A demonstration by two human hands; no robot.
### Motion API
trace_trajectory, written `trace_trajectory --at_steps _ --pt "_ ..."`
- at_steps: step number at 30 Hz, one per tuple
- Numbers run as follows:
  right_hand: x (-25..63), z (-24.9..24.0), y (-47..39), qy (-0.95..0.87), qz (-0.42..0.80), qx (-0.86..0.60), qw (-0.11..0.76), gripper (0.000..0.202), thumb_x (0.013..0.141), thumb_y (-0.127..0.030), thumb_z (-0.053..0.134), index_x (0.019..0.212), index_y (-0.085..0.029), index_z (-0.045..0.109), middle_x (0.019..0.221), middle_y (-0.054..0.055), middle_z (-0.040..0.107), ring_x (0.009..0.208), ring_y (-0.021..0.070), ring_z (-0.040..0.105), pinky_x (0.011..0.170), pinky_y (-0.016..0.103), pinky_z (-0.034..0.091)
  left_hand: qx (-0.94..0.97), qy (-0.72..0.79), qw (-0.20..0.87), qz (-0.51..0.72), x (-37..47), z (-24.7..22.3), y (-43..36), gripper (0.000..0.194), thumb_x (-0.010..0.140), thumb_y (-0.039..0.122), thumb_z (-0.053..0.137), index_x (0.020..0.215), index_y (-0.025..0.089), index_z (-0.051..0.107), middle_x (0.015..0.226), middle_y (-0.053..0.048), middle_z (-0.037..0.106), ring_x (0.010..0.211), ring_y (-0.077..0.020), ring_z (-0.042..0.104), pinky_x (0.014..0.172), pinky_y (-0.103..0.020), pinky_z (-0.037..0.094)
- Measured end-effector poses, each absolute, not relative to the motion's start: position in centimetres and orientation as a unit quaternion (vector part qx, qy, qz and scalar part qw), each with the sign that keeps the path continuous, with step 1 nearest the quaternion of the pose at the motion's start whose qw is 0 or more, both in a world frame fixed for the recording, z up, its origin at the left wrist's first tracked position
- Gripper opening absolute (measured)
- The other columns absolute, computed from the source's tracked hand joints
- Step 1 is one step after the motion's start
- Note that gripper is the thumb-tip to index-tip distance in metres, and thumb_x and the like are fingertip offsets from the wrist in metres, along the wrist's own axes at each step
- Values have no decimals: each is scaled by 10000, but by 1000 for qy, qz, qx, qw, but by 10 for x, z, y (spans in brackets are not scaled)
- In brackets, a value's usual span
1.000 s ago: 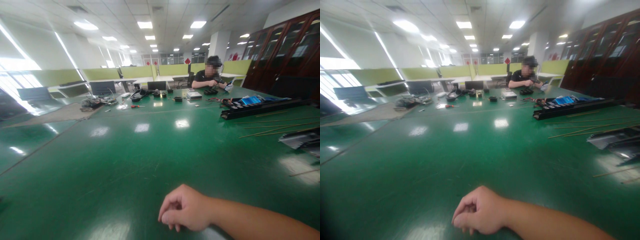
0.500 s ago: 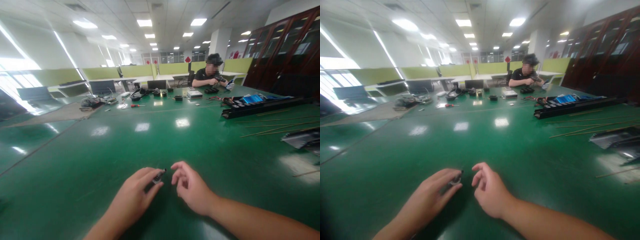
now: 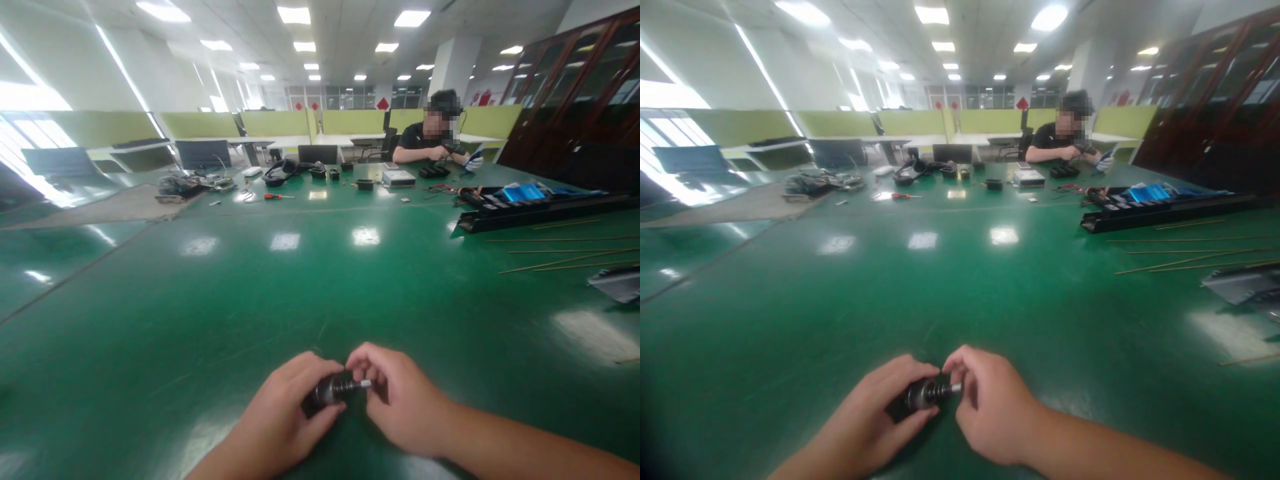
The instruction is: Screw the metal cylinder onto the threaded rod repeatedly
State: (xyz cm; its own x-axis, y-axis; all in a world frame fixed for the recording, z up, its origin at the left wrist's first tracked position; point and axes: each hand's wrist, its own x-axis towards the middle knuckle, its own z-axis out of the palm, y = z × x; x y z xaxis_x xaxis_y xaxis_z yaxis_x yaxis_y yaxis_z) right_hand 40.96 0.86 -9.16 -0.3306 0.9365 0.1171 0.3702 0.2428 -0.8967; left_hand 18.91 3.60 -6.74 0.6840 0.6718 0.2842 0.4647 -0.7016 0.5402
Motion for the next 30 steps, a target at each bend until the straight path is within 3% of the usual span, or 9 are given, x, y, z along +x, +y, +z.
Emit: trace_trajectory --at_steps 12,18,30 --pt "409 -83 8 -723 383 -492 299 190 737 -122 623 898 -212 665 698 -33 597 633 134 551 600 236 387 898 315 183 247 193 -69 33 239 889 215 623 1124 259 618 896 -28 670 804 -167 627 709 -272 477" --pt "408 -81 8 -722 384 -491 301 160 771 -169 643 920 -216 679 721 -29 611 651 136 551 616 241 389 900 321 148 255 192 -70 31 325 876 226 639 1187 270 556 912 -26 664 812 -179 632 729 -286 486" --pt "409 -76 9 -729 378 -473 318 120 806 -213 680 917 -211 724 766 -20 649 690 139 570 641 247 393 896 337 127 259 191 -73 30 279 862 239 641 1122 261 544 939 -22 658 845 -195 630 743 -311 495"
